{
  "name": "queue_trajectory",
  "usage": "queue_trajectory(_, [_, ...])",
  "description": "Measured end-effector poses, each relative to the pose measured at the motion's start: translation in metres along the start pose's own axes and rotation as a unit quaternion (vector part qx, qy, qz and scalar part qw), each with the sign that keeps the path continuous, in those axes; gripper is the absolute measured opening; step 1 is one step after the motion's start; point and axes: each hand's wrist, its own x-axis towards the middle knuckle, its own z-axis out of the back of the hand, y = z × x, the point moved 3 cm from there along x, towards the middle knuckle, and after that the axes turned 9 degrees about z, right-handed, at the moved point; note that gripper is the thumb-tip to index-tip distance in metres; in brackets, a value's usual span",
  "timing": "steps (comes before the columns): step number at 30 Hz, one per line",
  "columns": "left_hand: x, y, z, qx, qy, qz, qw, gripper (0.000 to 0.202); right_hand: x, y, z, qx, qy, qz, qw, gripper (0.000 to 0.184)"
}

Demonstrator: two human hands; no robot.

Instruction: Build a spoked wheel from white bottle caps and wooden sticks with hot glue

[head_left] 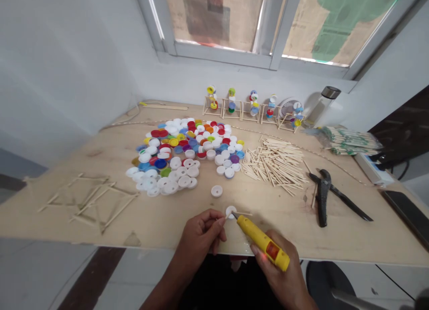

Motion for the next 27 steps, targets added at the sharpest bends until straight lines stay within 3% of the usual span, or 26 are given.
queue_trajectory(16, [-0.0002, 0.0018, 0.0008, 0.004, -0.002, 0.002, 1.0, 0.034, 0.0009, 0.005, 0.0028, -0.034, -0.01, 0.024, 0.999, 0.034])
queue_trajectory(27, [-0.0017, 0.002, 0.0018, 0.004, 0.01, -0.009, 1.0, 0.035, 0.0011, 0.0032, 0.0038, -0.023, -0.006, 0.002, 1.0, 0.033])
